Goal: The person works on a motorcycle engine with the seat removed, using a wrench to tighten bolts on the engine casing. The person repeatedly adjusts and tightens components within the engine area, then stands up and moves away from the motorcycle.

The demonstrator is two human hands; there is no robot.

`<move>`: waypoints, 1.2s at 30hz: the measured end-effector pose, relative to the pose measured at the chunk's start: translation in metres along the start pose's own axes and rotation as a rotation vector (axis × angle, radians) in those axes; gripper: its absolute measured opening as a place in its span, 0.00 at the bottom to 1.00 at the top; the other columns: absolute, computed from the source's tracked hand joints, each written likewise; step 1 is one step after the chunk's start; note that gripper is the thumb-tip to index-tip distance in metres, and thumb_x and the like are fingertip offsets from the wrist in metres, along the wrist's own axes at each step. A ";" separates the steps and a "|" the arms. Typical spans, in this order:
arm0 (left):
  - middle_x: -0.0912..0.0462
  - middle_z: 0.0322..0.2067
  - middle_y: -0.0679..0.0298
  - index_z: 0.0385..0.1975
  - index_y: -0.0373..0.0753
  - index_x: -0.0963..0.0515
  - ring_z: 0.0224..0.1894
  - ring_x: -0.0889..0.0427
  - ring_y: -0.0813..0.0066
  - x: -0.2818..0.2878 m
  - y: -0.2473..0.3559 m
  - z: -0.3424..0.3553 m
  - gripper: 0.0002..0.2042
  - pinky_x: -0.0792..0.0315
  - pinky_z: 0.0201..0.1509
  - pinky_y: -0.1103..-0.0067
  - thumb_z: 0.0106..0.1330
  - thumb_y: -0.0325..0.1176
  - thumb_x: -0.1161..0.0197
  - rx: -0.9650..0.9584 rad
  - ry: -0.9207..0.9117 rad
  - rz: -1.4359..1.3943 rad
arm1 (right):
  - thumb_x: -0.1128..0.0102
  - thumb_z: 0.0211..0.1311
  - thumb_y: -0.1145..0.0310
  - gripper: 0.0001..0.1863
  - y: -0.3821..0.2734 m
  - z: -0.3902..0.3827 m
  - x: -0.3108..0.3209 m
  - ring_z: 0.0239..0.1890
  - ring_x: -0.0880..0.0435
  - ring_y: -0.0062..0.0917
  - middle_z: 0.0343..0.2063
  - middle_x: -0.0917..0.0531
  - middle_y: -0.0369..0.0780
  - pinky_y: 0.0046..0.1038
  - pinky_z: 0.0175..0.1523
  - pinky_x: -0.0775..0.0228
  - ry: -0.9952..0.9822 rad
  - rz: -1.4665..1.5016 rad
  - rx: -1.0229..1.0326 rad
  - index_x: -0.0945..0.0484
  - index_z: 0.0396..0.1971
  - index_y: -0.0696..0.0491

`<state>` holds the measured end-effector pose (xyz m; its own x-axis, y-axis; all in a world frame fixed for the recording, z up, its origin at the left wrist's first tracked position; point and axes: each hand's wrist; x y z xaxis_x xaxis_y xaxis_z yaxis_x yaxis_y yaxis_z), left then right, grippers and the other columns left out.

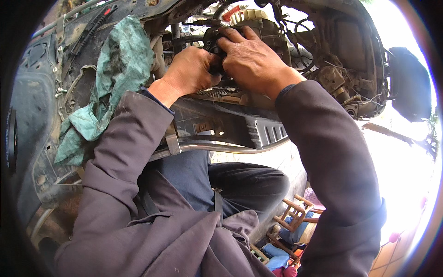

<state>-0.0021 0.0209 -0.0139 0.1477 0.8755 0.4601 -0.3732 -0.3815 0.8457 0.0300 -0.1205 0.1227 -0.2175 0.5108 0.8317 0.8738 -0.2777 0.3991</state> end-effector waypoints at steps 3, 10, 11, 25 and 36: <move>0.12 0.30 0.55 0.30 0.45 0.12 0.38 0.12 0.53 0.003 0.006 0.003 0.09 0.18 0.44 0.62 0.54 0.41 0.31 0.039 -0.100 0.155 | 0.38 0.54 0.70 0.11 0.001 0.001 -0.001 0.70 0.31 0.37 0.56 0.19 0.42 0.46 0.72 0.41 -0.016 0.008 0.025 0.10 0.33 0.53; 0.11 0.33 0.53 0.31 0.42 0.11 0.41 0.11 0.54 0.004 0.009 0.006 0.10 0.17 0.47 0.63 0.54 0.39 0.31 0.034 -0.134 0.176 | 0.37 0.51 0.70 0.13 0.004 0.003 0.001 0.72 0.33 0.37 0.58 0.20 0.42 0.47 0.76 0.47 -0.041 0.130 0.031 0.10 0.36 0.56; 0.11 0.34 0.53 0.31 0.42 0.11 0.41 0.11 0.54 0.003 0.008 0.006 0.10 0.17 0.48 0.62 0.54 0.39 0.31 0.031 -0.130 0.171 | 0.37 0.51 0.70 0.13 0.004 0.003 0.001 0.72 0.33 0.37 0.58 0.20 0.42 0.48 0.76 0.47 -0.034 0.136 0.030 0.10 0.36 0.56; 0.14 0.26 0.52 0.26 0.42 0.13 0.33 0.13 0.50 -0.002 -0.003 0.003 0.09 0.17 0.41 0.63 0.54 0.40 0.30 -0.021 -0.031 0.145 | 0.39 0.50 0.69 0.11 0.000 0.002 -0.007 0.69 0.30 0.36 0.54 0.19 0.40 0.47 0.73 0.43 0.061 0.060 0.040 0.10 0.30 0.53; 0.14 0.27 0.51 0.28 0.38 0.13 0.31 0.13 0.52 -0.018 -0.014 0.007 0.07 0.19 0.38 0.68 0.51 0.33 0.27 -0.124 0.127 -0.068 | 0.34 0.42 0.64 0.14 0.004 0.004 0.006 0.67 0.33 0.43 0.56 0.21 0.46 0.46 0.71 0.44 -0.023 0.254 0.068 0.12 0.29 0.57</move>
<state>0.0065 0.0088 -0.0321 0.0625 0.9314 0.3586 -0.4773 -0.2876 0.8303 0.0338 -0.1156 0.1273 0.0213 0.4500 0.8928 0.9265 -0.3445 0.1515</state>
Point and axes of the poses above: each hand's wrist, its own z-axis towards the middle knuckle, its own x-axis out of the back of the hand, y = z × x
